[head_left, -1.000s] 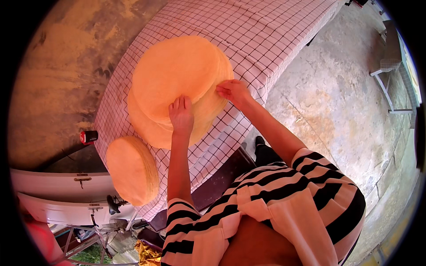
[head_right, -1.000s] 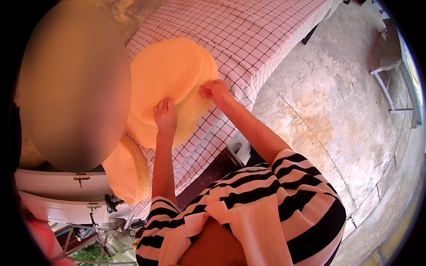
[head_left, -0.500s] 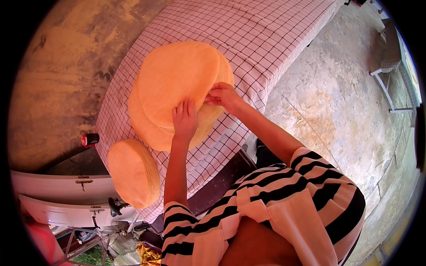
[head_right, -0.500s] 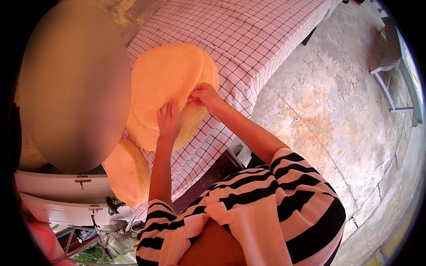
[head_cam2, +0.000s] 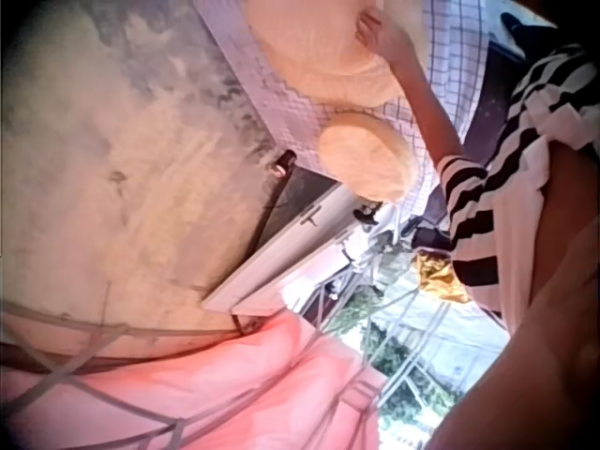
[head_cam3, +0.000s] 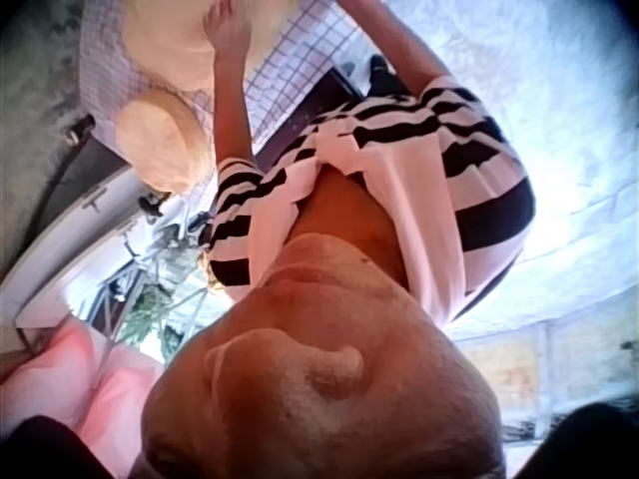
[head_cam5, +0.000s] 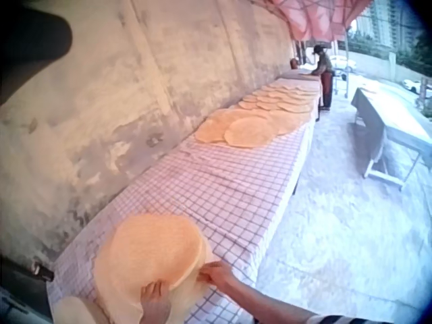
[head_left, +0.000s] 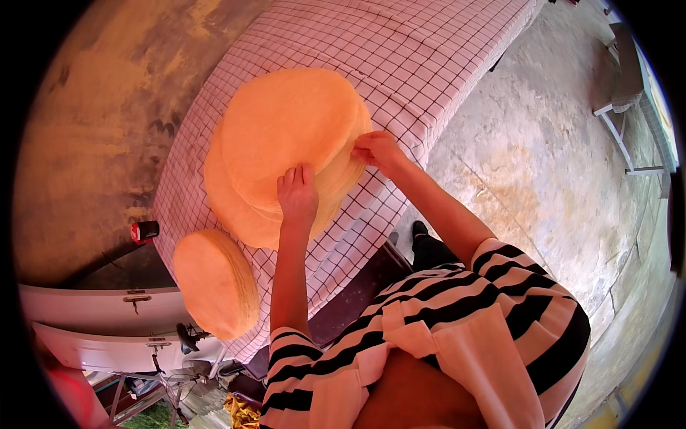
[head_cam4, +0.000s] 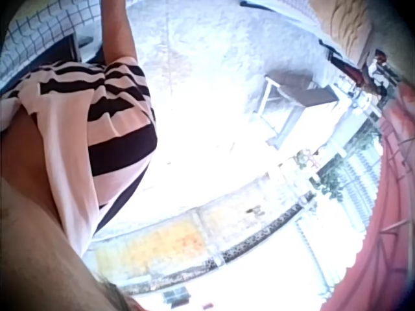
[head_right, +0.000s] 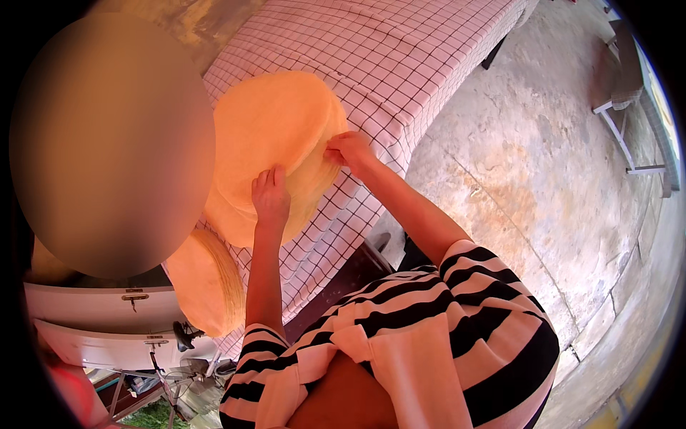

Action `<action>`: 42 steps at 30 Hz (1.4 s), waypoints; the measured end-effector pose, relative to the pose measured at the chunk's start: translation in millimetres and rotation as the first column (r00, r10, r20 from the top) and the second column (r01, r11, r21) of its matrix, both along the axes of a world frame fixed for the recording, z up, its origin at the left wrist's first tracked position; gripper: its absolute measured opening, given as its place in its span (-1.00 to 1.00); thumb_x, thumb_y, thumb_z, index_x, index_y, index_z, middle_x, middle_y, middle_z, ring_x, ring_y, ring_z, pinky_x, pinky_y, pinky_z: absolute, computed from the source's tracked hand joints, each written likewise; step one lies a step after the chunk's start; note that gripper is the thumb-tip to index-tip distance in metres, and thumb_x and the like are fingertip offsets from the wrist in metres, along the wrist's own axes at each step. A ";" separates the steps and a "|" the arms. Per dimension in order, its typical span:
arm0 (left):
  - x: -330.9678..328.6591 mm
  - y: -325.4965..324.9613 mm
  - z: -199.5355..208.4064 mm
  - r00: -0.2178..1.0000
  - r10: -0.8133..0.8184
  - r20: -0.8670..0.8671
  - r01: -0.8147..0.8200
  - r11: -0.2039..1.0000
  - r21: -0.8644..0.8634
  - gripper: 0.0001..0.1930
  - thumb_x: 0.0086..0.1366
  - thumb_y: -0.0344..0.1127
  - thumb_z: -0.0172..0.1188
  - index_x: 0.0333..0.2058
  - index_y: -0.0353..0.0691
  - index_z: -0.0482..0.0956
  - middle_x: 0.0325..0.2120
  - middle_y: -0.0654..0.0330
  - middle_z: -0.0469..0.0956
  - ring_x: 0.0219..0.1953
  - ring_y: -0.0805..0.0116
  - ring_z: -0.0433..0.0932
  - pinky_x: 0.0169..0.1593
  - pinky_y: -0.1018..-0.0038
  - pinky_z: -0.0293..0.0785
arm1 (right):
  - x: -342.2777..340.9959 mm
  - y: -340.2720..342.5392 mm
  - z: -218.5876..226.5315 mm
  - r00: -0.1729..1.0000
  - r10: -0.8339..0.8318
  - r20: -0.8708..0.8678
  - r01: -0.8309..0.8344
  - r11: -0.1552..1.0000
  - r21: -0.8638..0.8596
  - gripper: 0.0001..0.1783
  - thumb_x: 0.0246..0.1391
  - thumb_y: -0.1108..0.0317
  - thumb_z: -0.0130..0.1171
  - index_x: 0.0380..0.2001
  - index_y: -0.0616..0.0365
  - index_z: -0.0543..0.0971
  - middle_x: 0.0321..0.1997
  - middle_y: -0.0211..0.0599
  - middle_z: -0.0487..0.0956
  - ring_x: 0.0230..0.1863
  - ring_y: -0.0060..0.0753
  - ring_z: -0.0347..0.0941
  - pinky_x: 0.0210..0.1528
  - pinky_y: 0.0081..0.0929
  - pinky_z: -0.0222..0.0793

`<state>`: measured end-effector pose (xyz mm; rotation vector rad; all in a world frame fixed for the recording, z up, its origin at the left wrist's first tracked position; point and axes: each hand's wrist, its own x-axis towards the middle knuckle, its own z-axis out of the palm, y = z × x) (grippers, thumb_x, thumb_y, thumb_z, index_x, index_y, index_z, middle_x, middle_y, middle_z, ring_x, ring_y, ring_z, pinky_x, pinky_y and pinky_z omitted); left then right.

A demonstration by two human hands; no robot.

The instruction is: The person picks up thin circular dough sheets from a long table and stacks them onto two separate piles on a smaller table.

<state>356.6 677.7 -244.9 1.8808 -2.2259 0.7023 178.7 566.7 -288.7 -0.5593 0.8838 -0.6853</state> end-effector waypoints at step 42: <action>24.2 19.0 -7.2 1.000 0.022 0.007 -0.022 0.997 -0.070 -0.61 -0.07 -0.52 0.05 -0.16 -0.35 0.40 -0.15 0.05 0.46 -0.12 0.17 0.39 -0.18 0.30 0.29 | 20.8 9.1 9.9 0.995 0.091 0.029 -0.091 0.996 0.000 -0.88 0.03 0.44 0.01 -0.35 0.26 0.41 -0.34 -0.23 0.52 -0.32 -0.38 0.51 -0.28 -0.53 0.43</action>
